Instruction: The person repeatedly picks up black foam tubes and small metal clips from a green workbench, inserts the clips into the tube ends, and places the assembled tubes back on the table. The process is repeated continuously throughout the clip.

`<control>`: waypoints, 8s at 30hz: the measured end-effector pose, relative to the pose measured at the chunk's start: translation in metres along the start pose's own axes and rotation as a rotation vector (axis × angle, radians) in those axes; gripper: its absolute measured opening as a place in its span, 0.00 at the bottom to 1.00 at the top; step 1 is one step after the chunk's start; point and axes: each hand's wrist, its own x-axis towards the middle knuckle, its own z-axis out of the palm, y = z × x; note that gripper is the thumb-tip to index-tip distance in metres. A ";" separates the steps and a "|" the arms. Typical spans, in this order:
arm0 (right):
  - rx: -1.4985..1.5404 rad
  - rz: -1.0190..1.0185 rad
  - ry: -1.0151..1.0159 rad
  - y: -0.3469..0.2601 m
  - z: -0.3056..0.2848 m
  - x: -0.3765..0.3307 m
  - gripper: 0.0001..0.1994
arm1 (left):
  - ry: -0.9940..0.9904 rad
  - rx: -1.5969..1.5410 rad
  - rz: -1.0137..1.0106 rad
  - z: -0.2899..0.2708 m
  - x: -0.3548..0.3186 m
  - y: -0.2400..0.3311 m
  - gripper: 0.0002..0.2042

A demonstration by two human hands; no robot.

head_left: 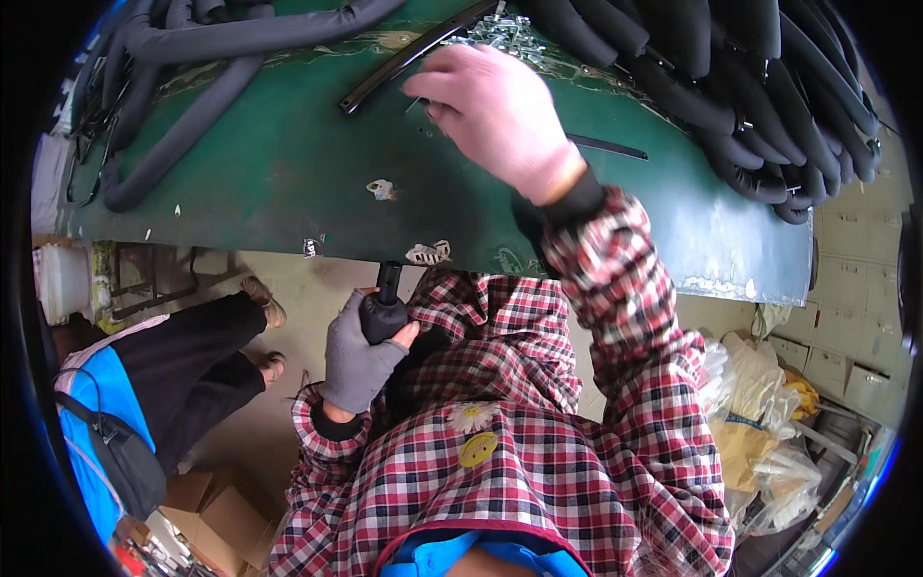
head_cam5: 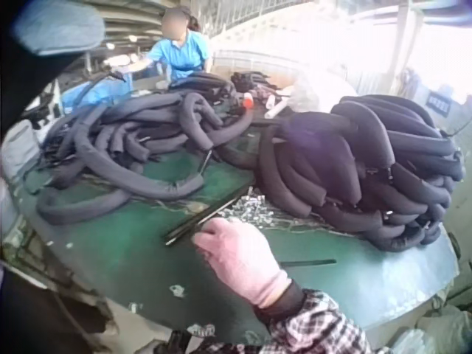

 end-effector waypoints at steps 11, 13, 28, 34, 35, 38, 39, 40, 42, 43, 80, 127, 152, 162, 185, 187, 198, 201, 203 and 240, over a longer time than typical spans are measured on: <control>0.856 0.393 -0.217 -0.015 0.018 -0.004 0.08 | 0.186 -0.435 0.037 -0.009 -0.021 0.011 0.15; 1.469 0.655 -0.245 -0.042 0.008 -0.043 0.13 | 0.195 -0.371 0.081 -0.010 -0.019 0.016 0.15; 2.145 1.032 -0.163 -0.136 0.078 -0.156 0.20 | 0.193 -0.300 0.247 0.010 0.009 -0.002 0.17; 1.917 1.009 -0.009 -0.168 0.059 -0.142 0.26 | 0.291 -0.153 0.261 0.017 0.008 -0.007 0.18; 1.911 1.043 -0.005 -0.168 0.055 -0.140 0.25 | 0.300 -0.096 0.258 0.016 0.009 -0.010 0.19; 1.891 1.091 0.095 -0.175 0.060 -0.138 0.24 | 0.302 -0.117 0.226 0.015 0.009 -0.006 0.20; 1.865 1.101 0.124 -0.177 0.060 -0.137 0.23 | 0.305 -0.156 0.232 0.016 0.009 -0.006 0.20; 1.837 1.112 0.155 -0.179 0.059 -0.136 0.23 | 0.307 -0.195 0.237 0.018 0.008 -0.006 0.21; 1.762 1.134 0.221 -0.182 0.053 -0.133 0.22 | 0.328 -0.294 0.250 0.022 0.006 0.000 0.22; 1.712 1.151 0.262 -0.183 0.048 -0.130 0.21 | 0.340 -0.354 0.256 0.026 0.005 0.008 0.23; 1.807 0.965 -0.219 -0.094 0.001 -0.118 0.26 | 0.280 0.524 0.603 0.036 0.006 0.002 0.21; 0.543 0.312 -0.597 -0.014 -0.054 -0.080 0.08 | 0.063 0.490 0.474 0.007 0.045 0.019 0.22; 0.437 0.256 -0.970 -0.011 -0.049 -0.044 0.11 | 0.035 0.558 0.552 0.007 0.034 0.015 0.27; 0.400 0.136 -0.992 -0.019 -0.044 -0.037 0.14 | 0.030 0.587 0.547 0.009 0.035 0.015 0.26; 0.063 0.351 -0.476 0.051 -0.057 -0.089 0.10 | -0.021 0.472 0.186 -0.057 0.011 0.021 0.32; -0.372 0.280 -0.248 0.024 -0.053 -0.084 0.09 | -0.003 0.445 0.527 -0.095 -0.006 0.005 0.30; 0.423 -0.230 -0.307 -0.190 0.035 -0.124 0.43 | -1.032 -0.445 0.029 -0.355 -0.073 0.109 0.21; 0.175 -0.005 -0.417 -0.181 0.032 -0.124 0.35 | -0.434 -0.370 0.872 -0.270 -0.047 0.120 0.25; 0.184 -0.016 -0.304 -0.141 -0.007 -0.121 0.28 | -0.041 -0.334 0.819 -0.253 -0.013 0.133 0.28; 0.383 0.450 0.446 0.160 0.124 0.244 0.22 | 0.597 0.766 0.813 -0.066 0.149 0.000 0.15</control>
